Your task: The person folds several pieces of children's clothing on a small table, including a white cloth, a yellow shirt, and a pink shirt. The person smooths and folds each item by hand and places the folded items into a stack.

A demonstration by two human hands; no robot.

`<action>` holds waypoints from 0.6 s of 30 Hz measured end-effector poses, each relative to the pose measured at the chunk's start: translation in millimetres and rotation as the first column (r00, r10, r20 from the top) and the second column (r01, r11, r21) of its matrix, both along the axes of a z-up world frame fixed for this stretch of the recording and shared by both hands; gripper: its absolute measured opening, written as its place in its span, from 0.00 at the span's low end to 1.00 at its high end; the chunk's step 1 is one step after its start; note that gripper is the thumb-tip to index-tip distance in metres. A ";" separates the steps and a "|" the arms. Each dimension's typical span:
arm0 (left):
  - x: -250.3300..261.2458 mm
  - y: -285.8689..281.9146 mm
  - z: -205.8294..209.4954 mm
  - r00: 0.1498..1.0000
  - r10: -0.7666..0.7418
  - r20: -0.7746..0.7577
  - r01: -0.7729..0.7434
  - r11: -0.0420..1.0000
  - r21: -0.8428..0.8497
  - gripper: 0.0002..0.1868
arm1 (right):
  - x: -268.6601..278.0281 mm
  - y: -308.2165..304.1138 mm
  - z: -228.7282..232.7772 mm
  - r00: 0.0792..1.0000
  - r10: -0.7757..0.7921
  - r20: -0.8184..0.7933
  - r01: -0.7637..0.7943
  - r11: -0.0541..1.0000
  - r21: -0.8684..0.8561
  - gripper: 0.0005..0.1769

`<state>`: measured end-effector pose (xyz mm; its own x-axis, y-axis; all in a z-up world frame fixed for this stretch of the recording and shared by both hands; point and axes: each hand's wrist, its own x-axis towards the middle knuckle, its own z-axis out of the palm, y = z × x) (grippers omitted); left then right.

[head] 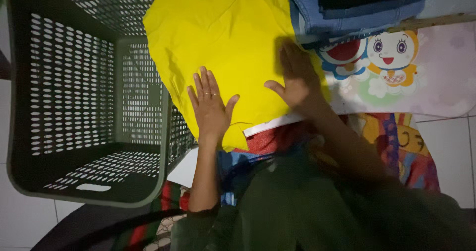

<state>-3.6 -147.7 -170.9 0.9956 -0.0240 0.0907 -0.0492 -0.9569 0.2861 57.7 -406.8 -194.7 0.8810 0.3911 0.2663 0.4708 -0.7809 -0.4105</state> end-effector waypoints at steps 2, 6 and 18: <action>3.8 -8.7 -1.7 0.996 -0.084 0.018 0.084 0.996 -0.011 0.54 | 0.0 6.2 -0.9 1.000 0.008 0.010 -0.008 1.000 -0.012 0.52; 12.9 -25.2 -3.6 0.976 -0.216 -0.033 0.214 0.976 -0.040 0.53 | -2.5 19.2 1.1 0.980 0.191 -0.056 -0.195 0.979 -0.063 0.52; 14.0 -14.2 -5.0 0.980 -0.188 -0.064 0.188 0.982 0.005 0.53 | -2.4 18.1 3.8 0.998 0.063 0.001 -0.063 0.993 -0.099 0.54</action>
<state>10.4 -161.9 -175.9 0.9769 -0.2120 0.0268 -0.2108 -0.9354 0.2840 55.3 -388.8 -190.9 0.8527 0.4705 0.2271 0.5219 -0.7863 -0.3307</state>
